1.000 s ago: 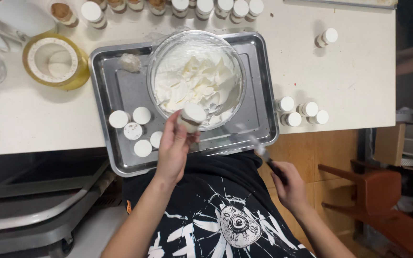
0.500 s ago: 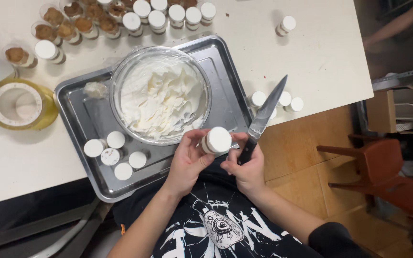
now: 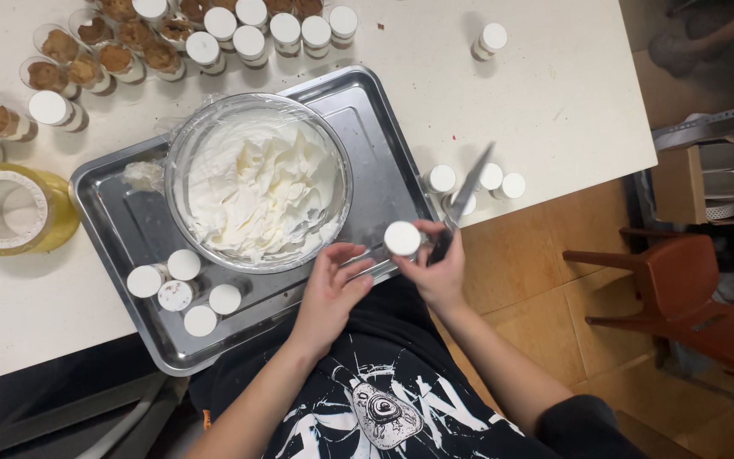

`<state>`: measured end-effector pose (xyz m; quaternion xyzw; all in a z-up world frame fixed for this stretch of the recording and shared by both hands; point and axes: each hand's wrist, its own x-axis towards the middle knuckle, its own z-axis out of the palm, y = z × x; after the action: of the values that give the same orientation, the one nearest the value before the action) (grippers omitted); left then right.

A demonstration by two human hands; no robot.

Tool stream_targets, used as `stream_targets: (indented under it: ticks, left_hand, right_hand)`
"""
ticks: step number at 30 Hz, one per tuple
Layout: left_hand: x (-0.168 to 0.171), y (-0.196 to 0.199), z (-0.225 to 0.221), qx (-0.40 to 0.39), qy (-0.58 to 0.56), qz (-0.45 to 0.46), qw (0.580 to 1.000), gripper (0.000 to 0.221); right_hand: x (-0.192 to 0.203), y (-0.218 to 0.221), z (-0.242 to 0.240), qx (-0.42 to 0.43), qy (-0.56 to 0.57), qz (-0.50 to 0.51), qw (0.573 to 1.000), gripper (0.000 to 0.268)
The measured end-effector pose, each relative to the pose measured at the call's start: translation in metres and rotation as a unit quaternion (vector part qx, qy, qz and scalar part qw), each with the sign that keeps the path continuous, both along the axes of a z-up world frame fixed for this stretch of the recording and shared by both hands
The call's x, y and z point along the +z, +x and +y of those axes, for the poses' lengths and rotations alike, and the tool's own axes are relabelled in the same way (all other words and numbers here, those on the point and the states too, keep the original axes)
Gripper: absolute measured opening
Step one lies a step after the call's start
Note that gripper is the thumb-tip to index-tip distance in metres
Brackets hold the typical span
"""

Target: The person fills small cups with a white substance from a bowl using a knife and then organizes the cups on a table.

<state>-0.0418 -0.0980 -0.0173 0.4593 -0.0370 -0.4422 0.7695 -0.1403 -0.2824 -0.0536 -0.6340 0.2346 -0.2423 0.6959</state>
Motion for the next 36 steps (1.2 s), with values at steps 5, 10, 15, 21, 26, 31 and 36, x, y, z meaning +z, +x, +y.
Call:
stream_targets:
  ticks: [5,10,15,21,26,31,36]
  left_hand:
    - [-0.002,0.001,0.009,0.027,0.048,-0.032,0.998,0.045]
    - [-0.001,0.001,0.012,0.023,0.064,-0.035,0.997,0.042]
    - [0.005,0.002,0.020,0.013,0.065,-0.037,0.997,0.041]
    - [0.013,0.000,0.026,0.006,0.066,-0.026,0.997,0.033]
    - [0.012,0.000,0.028,0.015,0.056,-0.038,0.998,0.023]
    - [0.011,0.003,0.035,0.022,0.036,-0.093,0.995,0.009]
    - [0.020,0.034,0.051,0.083,0.073,-0.182,0.977,0.016]
  right_hand:
    - [-0.039,0.025,-0.025,-0.031,-0.109,0.105,0.988,0.058]
    - [-0.046,0.051,-0.025,-0.045,-0.068,0.078,0.994,0.061]
    - [-0.046,0.030,-0.025,-0.037,-0.112,0.097,0.988,0.069]
    - [-0.029,0.003,-0.014,-0.052,-0.020,0.042,0.998,0.044]
    - [-0.002,0.039,-0.032,-0.028,0.097,0.112,0.989,0.029]
    - [0.037,0.104,-0.036,0.116,0.039,0.092,0.988,0.033]
    - [0.049,0.128,-0.009,0.197,0.107,0.120,0.967,0.025]
